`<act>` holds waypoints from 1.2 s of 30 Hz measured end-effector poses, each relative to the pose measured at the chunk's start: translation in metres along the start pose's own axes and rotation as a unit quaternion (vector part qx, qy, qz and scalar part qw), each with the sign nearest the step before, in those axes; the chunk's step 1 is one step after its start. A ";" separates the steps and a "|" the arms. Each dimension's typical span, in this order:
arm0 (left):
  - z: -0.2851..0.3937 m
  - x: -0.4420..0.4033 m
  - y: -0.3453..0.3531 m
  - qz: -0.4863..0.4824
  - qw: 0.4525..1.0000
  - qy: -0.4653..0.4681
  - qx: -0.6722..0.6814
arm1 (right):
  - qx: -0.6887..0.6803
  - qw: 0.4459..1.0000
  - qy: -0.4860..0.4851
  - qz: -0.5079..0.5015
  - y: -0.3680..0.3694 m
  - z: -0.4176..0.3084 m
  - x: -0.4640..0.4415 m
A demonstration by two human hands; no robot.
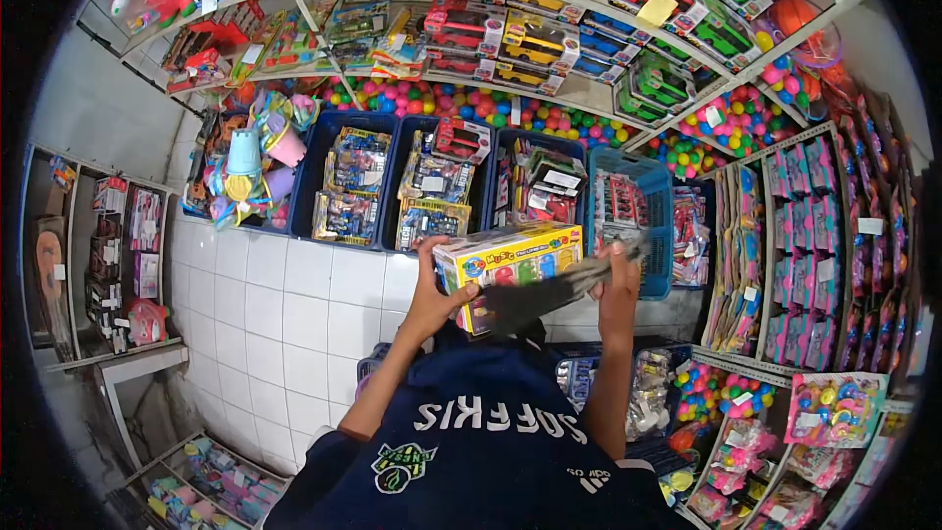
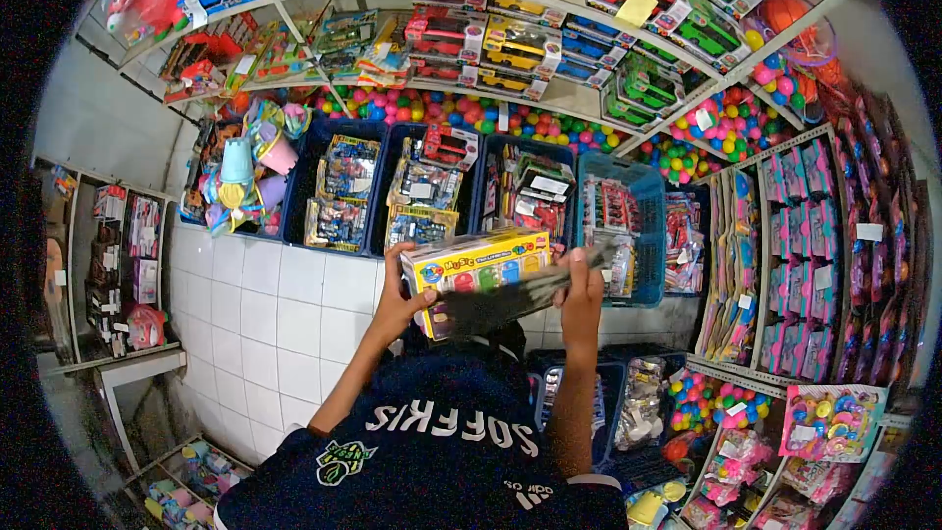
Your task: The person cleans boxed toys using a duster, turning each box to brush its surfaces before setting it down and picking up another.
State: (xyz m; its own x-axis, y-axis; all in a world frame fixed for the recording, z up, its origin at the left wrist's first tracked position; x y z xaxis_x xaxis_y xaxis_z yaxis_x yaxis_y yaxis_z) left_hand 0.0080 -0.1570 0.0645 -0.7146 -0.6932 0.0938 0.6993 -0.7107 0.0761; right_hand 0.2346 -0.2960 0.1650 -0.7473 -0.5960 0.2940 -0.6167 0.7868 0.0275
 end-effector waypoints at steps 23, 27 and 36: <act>0.017 -0.004 0.017 0.069 0.973 -0.141 0.168 | 0.063 0.990 0.045 -0.117 0.023 0.011 -0.002; 0.003 -0.009 0.016 0.062 0.985 -0.089 0.134 | 0.025 0.991 0.046 -0.121 0.020 0.005 -0.003; 0.002 -0.016 0.013 0.066 0.993 -0.058 0.084 | -0.004 0.995 0.069 -0.072 0.011 0.015 -0.006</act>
State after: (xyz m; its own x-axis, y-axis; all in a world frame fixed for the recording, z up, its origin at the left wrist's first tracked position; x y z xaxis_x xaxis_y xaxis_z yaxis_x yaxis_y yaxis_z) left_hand 0.0286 -0.1546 0.0658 -0.6177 -0.7529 0.2272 0.7856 -0.5782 0.2202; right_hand 0.2293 -0.2862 0.1494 -0.6097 -0.6756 0.4146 -0.7129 0.6960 0.0856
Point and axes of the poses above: each hand's wrist, its own x-axis away from the middle knuckle, its own y-axis out of the palm, z = x × y, the point moved 1 cm from there along -x, towards the middle knuckle, and after that the axes turned 7 degrees about -z, right-handed, at the moved point
